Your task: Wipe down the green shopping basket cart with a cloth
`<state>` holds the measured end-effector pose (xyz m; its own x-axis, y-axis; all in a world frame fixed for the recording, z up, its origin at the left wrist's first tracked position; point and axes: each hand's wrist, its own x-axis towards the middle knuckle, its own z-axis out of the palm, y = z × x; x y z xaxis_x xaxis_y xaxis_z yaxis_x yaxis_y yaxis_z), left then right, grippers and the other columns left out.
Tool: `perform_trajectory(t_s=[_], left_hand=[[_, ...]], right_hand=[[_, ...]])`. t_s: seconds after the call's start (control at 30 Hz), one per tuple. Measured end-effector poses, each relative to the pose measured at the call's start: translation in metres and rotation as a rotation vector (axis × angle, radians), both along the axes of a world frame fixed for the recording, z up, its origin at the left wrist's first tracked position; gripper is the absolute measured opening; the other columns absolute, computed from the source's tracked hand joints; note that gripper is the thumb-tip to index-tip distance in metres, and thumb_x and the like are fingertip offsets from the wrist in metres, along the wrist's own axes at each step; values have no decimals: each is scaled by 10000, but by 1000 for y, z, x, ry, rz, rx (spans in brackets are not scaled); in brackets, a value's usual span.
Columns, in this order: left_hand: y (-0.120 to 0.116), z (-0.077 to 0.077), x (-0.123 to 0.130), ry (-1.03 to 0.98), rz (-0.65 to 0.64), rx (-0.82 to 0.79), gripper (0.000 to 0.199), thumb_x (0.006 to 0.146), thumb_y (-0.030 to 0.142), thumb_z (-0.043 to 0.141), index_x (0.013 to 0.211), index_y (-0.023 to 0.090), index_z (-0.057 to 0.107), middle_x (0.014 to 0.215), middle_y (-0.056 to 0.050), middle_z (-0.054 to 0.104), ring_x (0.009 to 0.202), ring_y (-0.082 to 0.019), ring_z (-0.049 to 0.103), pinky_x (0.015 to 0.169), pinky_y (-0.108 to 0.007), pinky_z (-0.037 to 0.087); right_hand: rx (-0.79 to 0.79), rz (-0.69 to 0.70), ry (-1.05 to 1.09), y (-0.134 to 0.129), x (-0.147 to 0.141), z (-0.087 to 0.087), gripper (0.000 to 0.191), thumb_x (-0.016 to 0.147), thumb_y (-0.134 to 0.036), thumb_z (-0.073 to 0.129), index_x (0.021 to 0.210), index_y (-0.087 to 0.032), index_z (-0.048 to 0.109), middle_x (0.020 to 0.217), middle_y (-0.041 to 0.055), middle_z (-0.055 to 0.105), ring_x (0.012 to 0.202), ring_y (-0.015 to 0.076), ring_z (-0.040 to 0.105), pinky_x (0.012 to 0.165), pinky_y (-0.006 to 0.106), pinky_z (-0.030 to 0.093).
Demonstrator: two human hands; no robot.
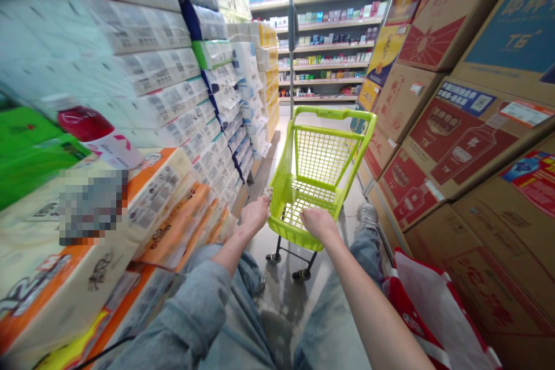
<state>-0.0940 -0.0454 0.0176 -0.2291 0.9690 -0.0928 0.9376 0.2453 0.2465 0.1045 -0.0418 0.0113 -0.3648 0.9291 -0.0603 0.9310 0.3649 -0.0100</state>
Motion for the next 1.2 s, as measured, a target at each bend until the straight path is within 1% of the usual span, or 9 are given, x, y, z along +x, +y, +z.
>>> perform_trajectory(t_s=[0.1, 0.17, 0.3, 0.4, 0.5, 0.67, 0.8, 1.07, 1.2], left_hand=[[-7, 4, 9, -13, -12, 4, 359, 911, 358, 304, 1037, 159, 575, 931, -160, 683, 894, -248, 649, 752, -335, 456], [-12, 4, 15, -24, -13, 10, 371, 914, 358, 300, 1014, 156, 595, 929, -159, 685, 889, -249, 648, 751, -333, 455], [-21, -1, 27, -56, -59, 35, 404, 919, 361, 279, 997, 155, 618, 889, -159, 689, 847, -258, 654, 723, -338, 458], [-28, -9, 35, -99, -81, 59, 456, 925, 380, 239, 971, 146, 627, 867, -166, 688, 828, -255, 653, 724, -335, 454], [-37, -16, 39, -150, -78, 65, 475, 921, 400, 234, 917, 142, 632, 840, -162, 686, 810, -249, 648, 723, -328, 447], [-47, -23, 39, -321, -74, 124, 493, 913, 440, 230, 875, 161, 635, 791, -134, 679, 754, -223, 640, 690, -297, 438], [-39, -18, 38, -326, -79, 177, 485, 921, 423, 220, 944, 161, 628, 803, -136, 678, 757, -227, 643, 693, -296, 433], [8, 11, 52, -142, -86, 71, 443, 929, 381, 234, 1043, 143, 591, 915, -154, 684, 853, -263, 645, 732, -338, 445], [9, 10, 58, -152, -79, 72, 450, 931, 379, 229, 1035, 130, 589, 915, -165, 681, 855, -258, 647, 739, -340, 448]], right_hand=[[9, -15, -2, 4, 12, -2, 418, 939, -351, 301, 855, -159, 662, 882, 102, 688, 844, 189, 638, 719, 256, 402], [8, -78, 38, 4, 12, -2, 423, 939, -353, 295, 849, -168, 664, 887, 95, 689, 842, 186, 636, 707, 251, 398], [-116, -225, 222, -11, -16, -1, 504, 947, -405, 217, 872, -214, 676, 917, 66, 697, 830, 165, 635, 666, 235, 401], [-154, -293, 217, -28, -42, -1, 567, 940, -440, 183, 893, -207, 697, 912, 100, 702, 829, 195, 646, 681, 268, 420], [-104, -260, 166, -40, -49, -2, 586, 944, -404, 177, 859, -183, 712, 868, 124, 705, 823, 213, 654, 702, 286, 436], [-48, -121, 114, -48, -35, 0, 547, 952, -345, 201, 852, -168, 709, 835, 129, 707, 789, 213, 664, 699, 277, 452], [-37, -73, 94, -50, -31, 2, 537, 954, -317, 205, 852, -156, 707, 825, 136, 707, 789, 207, 666, 704, 267, 454], [-34, -66, 74, -52, -27, 0, 558, 948, -309, 193, 820, -143, 710, 806, 139, 706, 763, 219, 668, 680, 279, 458], [-62, -78, 83, -52, -22, -1, 579, 949, -330, 167, 826, -150, 704, 825, 138, 705, 780, 215, 662, 713, 290, 450]])
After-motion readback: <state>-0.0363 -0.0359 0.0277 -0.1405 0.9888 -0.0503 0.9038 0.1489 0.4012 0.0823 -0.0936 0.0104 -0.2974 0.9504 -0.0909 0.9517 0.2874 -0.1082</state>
